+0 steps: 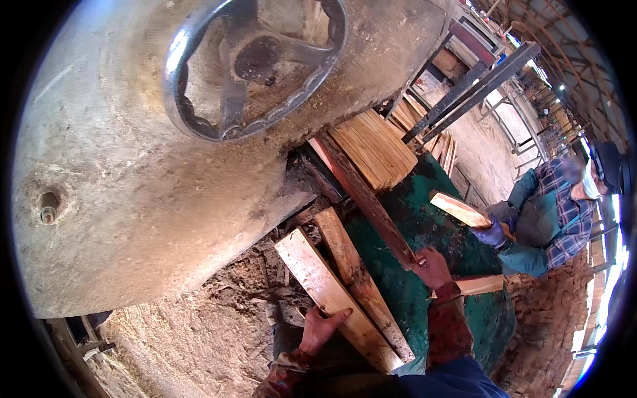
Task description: The person repeatedly picks up freshly cut wooden planks from a planer table and carries them to a nearby rack, stacking them in neat piles. The person then returns to the table to collect more planks and repeats the process.
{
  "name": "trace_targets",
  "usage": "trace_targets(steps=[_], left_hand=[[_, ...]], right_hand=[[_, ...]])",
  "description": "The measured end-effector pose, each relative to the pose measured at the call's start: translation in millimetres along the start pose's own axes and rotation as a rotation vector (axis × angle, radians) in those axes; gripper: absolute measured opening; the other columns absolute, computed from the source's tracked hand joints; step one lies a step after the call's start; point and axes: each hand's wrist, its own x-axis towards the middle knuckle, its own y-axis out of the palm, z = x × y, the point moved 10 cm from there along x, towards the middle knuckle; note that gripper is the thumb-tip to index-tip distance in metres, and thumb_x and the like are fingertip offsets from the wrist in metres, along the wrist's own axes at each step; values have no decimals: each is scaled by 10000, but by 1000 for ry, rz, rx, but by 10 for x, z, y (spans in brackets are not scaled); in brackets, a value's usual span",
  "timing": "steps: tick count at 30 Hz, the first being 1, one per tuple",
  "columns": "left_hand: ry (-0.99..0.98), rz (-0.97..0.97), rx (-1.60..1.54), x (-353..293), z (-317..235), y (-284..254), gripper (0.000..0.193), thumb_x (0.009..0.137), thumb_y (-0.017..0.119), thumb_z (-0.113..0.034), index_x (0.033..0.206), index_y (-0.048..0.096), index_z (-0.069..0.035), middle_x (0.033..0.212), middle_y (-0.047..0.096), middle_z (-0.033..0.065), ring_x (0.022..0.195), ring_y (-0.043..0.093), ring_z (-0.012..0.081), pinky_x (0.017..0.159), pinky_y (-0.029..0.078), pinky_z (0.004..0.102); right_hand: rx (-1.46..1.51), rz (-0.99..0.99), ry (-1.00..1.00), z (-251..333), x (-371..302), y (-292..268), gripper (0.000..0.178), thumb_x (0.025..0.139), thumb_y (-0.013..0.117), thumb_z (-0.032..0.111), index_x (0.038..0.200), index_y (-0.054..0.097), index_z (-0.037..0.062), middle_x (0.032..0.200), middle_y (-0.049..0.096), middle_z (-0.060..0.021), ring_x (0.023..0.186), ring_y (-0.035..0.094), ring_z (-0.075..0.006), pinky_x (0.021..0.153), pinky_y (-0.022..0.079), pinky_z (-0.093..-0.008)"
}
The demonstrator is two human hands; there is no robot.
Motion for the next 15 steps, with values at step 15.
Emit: trace_targets(steps=[15], left_hand=[[-5,-119,109,-43,69,-43,551,770,837,-315,1116,625,58,966,693,88,850,633,150,792,516,299]], right_hand=[[73,-274,-135,612,-228,-154,339,806,716,219,1061,598,28,931,655,-196,878,629,-403,730,506,-448]])
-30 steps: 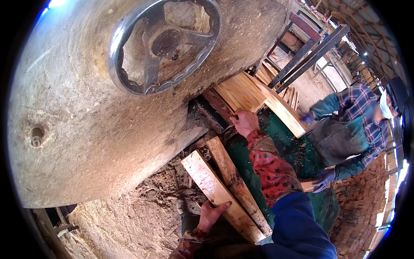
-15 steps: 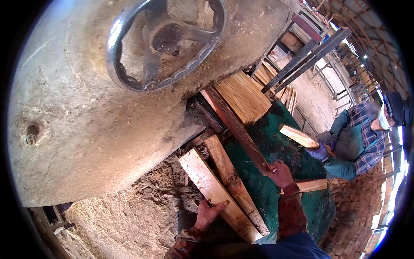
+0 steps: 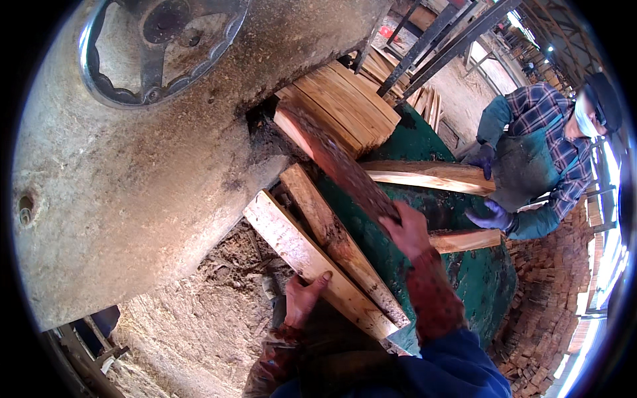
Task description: The person repeatedly picks up freshly cut wooden planks from a planer table and carries them to a nearby rack, stacking them in neat piles. The person then returns to the table to collect more planks and repeats the process.
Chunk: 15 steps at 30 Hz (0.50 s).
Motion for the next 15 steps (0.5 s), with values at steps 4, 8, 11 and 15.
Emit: trace_targets(steps=[4,8,11,15], left_hand=[[-27,-5,23,-4,75,-1,541,783,824,-320,1107,623,63,947,688,89,832,628,147,766,514,300],[15,38,-10,9,80,53,515,805,799,-297,1112,616,72,956,682,102,832,623,152,751,510,308],[12,59,-46,12,101,65,465,819,783,-260,1128,627,50,991,681,90,858,619,160,764,500,303],[-5,24,-19,-23,92,54,463,806,801,-242,1131,630,41,1012,680,83,873,615,152,789,501,305]], right_hand=[[185,64,134,-51,-763,-352,357,783,755,192,1066,635,11,895,677,-178,791,677,-301,680,525,-386],[390,243,287,-56,-1371,-280,354,776,771,196,1043,660,-8,873,696,-142,797,667,-154,700,527,-329],[257,269,264,5,-1647,-112,407,794,764,243,1103,649,3,951,668,-174,885,665,-287,777,524,-377],[111,236,175,-57,-1721,-150,439,817,744,286,1134,639,1,1055,608,-194,996,595,-380,847,501,-428]])
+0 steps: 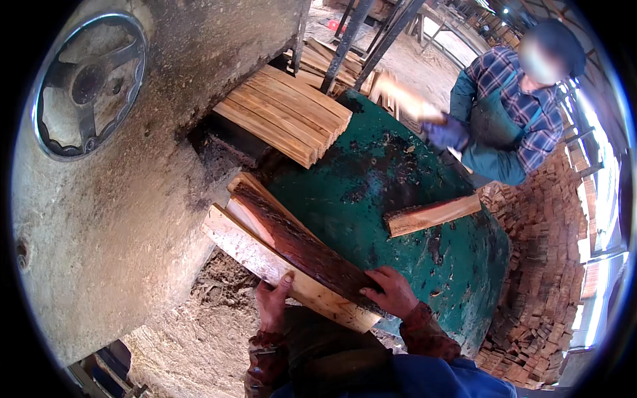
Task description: The person repeatedly picks up freshly cut wooden planks from a planer table and carries them to a nearby rack, stacking them in neat piles. The person then returns to the table to collect more planks and repeats the process.
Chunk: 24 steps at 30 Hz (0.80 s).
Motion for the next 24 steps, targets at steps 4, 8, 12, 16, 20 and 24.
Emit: trace_targets(steps=[4,8,12,16,20,24], left_hand=[[29,-14,-19,21,33,-3,473,802,808,-243,1126,627,50,1019,680,90,874,617,151,787,506,304],[16,-62,-11,-29,15,-22,469,791,820,-253,1096,640,55,989,686,92,843,617,144,758,506,296],[16,-77,98,-113,-123,55,450,791,819,-261,1068,655,53,967,687,90,826,607,138,740,491,293],[67,-81,125,-167,-182,93,434,795,812,-251,1058,659,59,955,686,90,818,600,144,744,482,293],[85,-113,16,-146,-29,27,443,791,811,-249,1045,657,79,958,685,101,813,601,154,748,481,291],[94,-131,-133,-190,76,-24,510,794,808,-275,1102,625,87,997,677,114,821,630,180,786,507,304]], right_hand=[[33,1,-40,-58,80,23,506,833,730,314,1177,597,-33,1156,568,-227,1040,580,-392,884,489,-425],[130,93,-111,-160,421,204,699,840,698,442,1267,515,-81,1205,531,-268,1091,548,-417,930,464,-436],[56,233,-131,-203,724,561,841,828,662,553,1313,467,-106,1206,511,-308,1139,510,-431,965,435,-449],[142,388,-136,-41,827,759,824,817,674,547,1321,479,-76,1198,510,-317,1112,510,-429,967,427,-455],[136,329,-210,86,756,715,783,794,706,531,1290,517,-46,1134,535,-302,1063,524,-429,945,438,-457],[159,195,-254,118,540,771,793,785,743,492,1300,508,-63,1150,518,-285,1076,524,-414,946,433,-442]])
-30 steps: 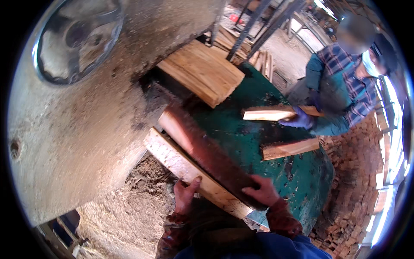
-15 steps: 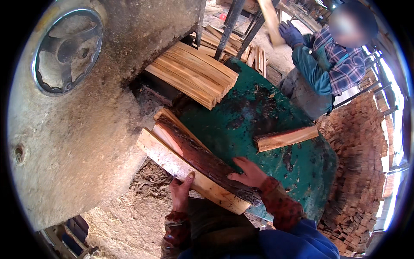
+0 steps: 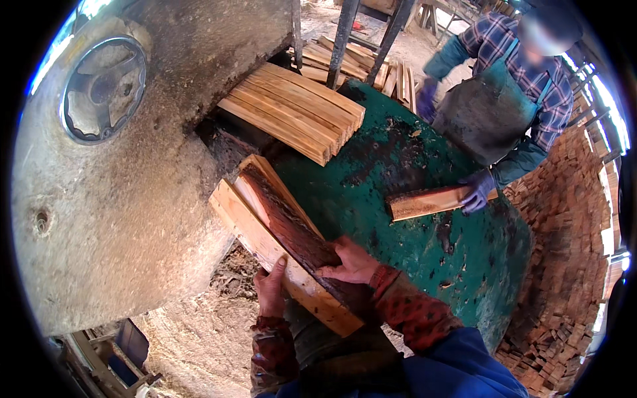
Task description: The person repeatedly picks up freshly cut wooden planks from a planer table and carries them to a nearby rack, stacking them in neat piles. The person then returns to the table to collect more planks and repeats the process.
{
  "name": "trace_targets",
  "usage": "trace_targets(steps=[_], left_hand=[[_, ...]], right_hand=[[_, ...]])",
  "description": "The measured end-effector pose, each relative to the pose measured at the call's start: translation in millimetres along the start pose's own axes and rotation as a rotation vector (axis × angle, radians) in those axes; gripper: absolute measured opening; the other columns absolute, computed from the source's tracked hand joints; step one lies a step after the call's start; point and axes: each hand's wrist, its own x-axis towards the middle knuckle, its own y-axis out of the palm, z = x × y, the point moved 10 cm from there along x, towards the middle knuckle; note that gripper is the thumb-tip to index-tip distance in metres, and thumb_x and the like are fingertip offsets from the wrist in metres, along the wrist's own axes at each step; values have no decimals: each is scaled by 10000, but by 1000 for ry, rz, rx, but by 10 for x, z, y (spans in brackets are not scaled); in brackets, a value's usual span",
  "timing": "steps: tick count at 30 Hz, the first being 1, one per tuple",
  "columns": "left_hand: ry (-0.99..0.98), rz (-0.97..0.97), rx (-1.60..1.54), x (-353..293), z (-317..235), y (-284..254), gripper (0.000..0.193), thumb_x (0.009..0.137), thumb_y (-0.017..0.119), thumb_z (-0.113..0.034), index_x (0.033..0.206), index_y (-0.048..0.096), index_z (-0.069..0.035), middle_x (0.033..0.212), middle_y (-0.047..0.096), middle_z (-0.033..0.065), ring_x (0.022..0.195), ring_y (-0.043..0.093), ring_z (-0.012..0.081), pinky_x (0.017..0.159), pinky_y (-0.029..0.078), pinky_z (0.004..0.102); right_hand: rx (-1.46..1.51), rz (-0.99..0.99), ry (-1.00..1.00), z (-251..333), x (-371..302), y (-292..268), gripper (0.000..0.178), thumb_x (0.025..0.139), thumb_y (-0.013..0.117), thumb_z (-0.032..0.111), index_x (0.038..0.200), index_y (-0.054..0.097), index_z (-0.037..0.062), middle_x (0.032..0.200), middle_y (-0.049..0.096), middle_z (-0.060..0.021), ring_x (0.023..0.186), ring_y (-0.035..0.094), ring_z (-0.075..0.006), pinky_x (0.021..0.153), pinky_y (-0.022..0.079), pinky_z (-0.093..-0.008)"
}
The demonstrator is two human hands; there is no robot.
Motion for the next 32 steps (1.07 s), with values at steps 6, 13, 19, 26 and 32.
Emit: trace_targets(steps=[6,13,19,26,32], left_hand=[[-96,123,-166,-11,246,-91,633,885,692,-342,1343,460,29,1221,599,122,1053,613,237,922,505,366],[-273,374,-182,-11,286,-154,575,885,696,-278,1329,480,18,1230,599,122,1073,612,236,926,507,385],[-409,569,-96,-46,346,-234,557,893,666,-255,1352,462,-12,1246,593,108,1099,602,263,959,492,410],[-393,623,72,-258,404,-455,633,880,656,-276,1394,400,-11,1325,526,134,1182,542,301,1011,449,443],[-438,1002,67,-896,581,-265,836,889,578,-509,1494,245,-38,1493,361,152,1347,396,328,1128,318,477]], right_hand=[[76,-132,81,126,-311,305,727,777,744,493,1217,542,-50,1074,536,-283,1008,535,-421,892,451,-454],[158,-239,212,272,-508,547,756,792,749,471,1271,525,-70,1162,525,-258,1104,526,-390,953,442,-413],[372,-532,398,216,-866,956,769,763,744,517,1268,551,-29,1174,542,-274,1124,524,-411,1000,410,-440],[493,-427,559,295,-1110,1386,1062,734,702,632,1492,268,26,1410,328,-293,1361,311,-437,1130,290,-438],[644,-320,582,404,-1538,1633,1060,734,715,621,1542,188,182,1567,113,-270,1404,221,-490,1148,258,-444]])
